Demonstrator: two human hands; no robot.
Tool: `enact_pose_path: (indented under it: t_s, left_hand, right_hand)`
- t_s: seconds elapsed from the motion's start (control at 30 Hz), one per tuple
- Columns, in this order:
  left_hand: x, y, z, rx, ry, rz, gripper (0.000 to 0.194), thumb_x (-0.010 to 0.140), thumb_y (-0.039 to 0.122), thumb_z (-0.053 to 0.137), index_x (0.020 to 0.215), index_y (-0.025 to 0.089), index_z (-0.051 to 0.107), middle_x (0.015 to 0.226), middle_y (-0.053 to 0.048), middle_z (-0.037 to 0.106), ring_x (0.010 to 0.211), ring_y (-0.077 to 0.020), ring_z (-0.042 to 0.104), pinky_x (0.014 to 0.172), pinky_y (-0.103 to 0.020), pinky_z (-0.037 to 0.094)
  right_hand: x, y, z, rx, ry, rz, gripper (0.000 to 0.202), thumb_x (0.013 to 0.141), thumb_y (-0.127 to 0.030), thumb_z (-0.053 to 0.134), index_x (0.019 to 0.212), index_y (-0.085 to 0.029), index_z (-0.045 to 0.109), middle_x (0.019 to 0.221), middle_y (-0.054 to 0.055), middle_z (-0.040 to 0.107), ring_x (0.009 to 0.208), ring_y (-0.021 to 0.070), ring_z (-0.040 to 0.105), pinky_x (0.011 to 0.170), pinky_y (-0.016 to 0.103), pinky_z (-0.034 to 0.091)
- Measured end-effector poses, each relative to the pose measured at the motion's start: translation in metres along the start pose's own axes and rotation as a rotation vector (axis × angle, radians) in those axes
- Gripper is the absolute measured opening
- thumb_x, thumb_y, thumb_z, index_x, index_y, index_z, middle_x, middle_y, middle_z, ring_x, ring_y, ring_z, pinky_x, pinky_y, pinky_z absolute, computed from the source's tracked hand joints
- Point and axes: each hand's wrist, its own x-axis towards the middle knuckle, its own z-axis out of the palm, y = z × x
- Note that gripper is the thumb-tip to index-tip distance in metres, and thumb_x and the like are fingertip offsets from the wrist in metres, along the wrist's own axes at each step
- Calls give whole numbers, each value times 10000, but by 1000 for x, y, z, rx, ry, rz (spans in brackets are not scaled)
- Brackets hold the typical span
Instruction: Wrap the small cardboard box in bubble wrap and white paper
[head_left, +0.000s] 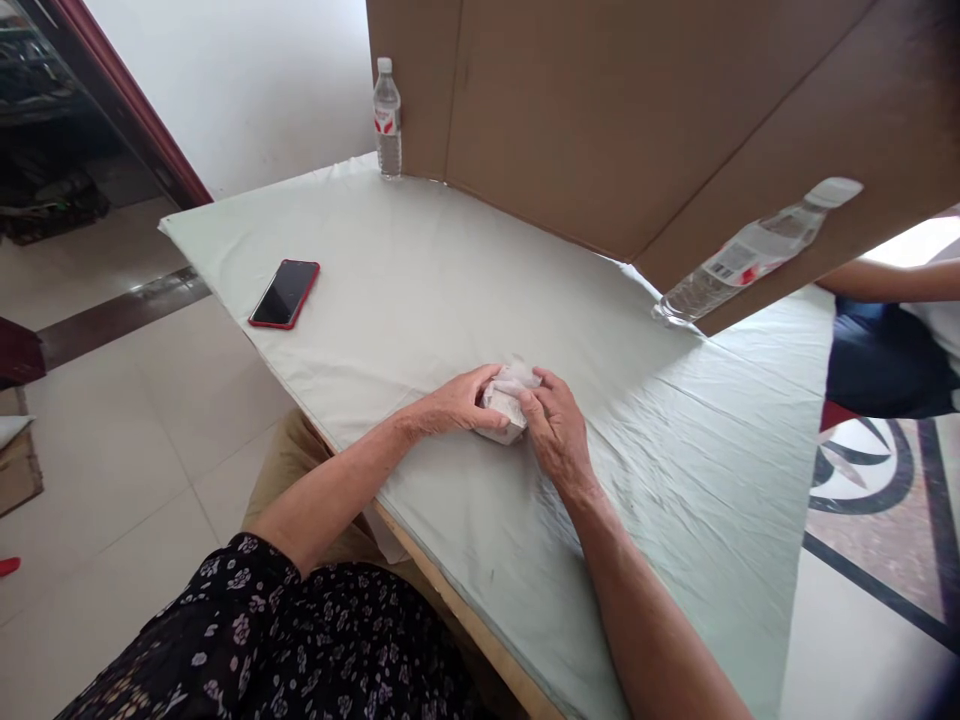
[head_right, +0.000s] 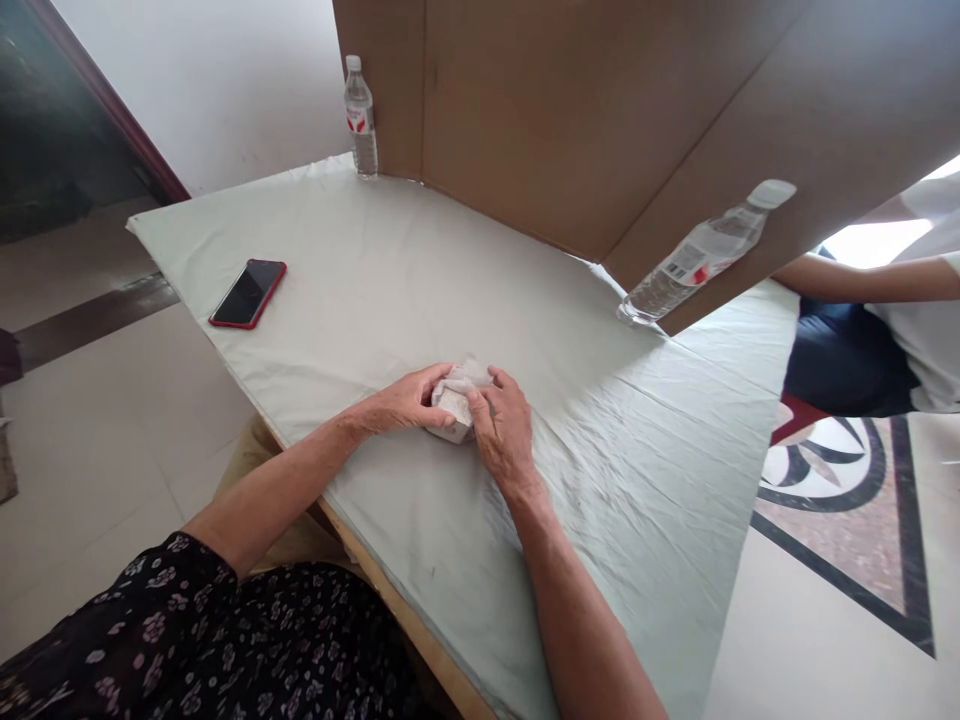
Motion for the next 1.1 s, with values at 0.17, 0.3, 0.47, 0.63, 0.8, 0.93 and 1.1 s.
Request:
enact_pose_path:
  t_s: [0.17, 0.3, 0.47, 0.63, 0.8, 0.93, 1.1]
  left_hand:
    - [2, -6, -2, 74, 40, -30, 874, 698, 286, 719, 1479, 121, 362, 1341, -147, 551, 1198, -284, 543, 960, -359, 460]
    - [2, -6, -1, 87, 40, -25, 884, 695, 279, 710, 1485, 111, 352, 1334, -150, 548, 1156, -272, 557, 922, -343, 470]
    - [0, -1, 0, 61, 1, 6, 703, 721, 251, 687, 1381, 159, 465, 1152, -76, 609, 964, -198, 587, 787, -279, 467]
    - [-2, 2, 1, 64, -9, 6, 684, 721, 239, 688, 1368, 177, 478, 1083, -45, 604, 891, -168, 570, 723, -249, 446]
    - [0, 0, 4, -64, -23, 42, 715, 696, 189, 690, 1378, 172, 474, 1160, -64, 605, 973, -177, 578, 769, -247, 459]
    - [1, -5, 5, -144, 28, 14, 758, 676, 205, 744, 1383, 144, 478, 1213, -100, 606, 1062, -213, 584, 850, -283, 473]
    - [4, -13, 4, -221, 53, 0, 783, 697, 271, 784, 1400, 138, 466, 1251, -132, 610, 1084, -229, 603, 895, -319, 489]
  right_hand:
    - [-5, -10, -5, 68, 112, -61, 255, 927, -458, 563, 1006, -243, 675, 1357, 116, 583, 1273, 263, 551, 1071, 502, 421]
    - [-3, -9, -3, 124, 59, -63, 259, 947, -419, 526, 1076, -266, 691, 1393, 96, 553, 1315, 258, 521, 1097, 510, 403]
    - [0, -9, 0, 157, 0, -20, 300, 953, -442, 502, 1001, -267, 741, 1385, 87, 573, 1326, 270, 512, 1114, 519, 384]
    - [3, -14, 1, 248, -30, 101, 228, 859, -443, 629, 906, -245, 731, 1357, 101, 599, 1318, 283, 525, 1110, 491, 386]
    - [7, -17, 4, 291, -30, 155, 215, 845, -395, 620, 726, -233, 695, 1179, 96, 687, 1275, 272, 554, 1084, 456, 400]
    - [5, -18, 8, 324, 42, 187, 234, 834, -449, 636, 820, -222, 692, 1263, 109, 655, 1131, 266, 627, 965, 438, 482]
    - [-3, -15, 2, 513, 72, 266, 508, 824, -557, 651, 1207, -234, 564, 1287, 129, 639, 1035, 244, 663, 899, 424, 529]
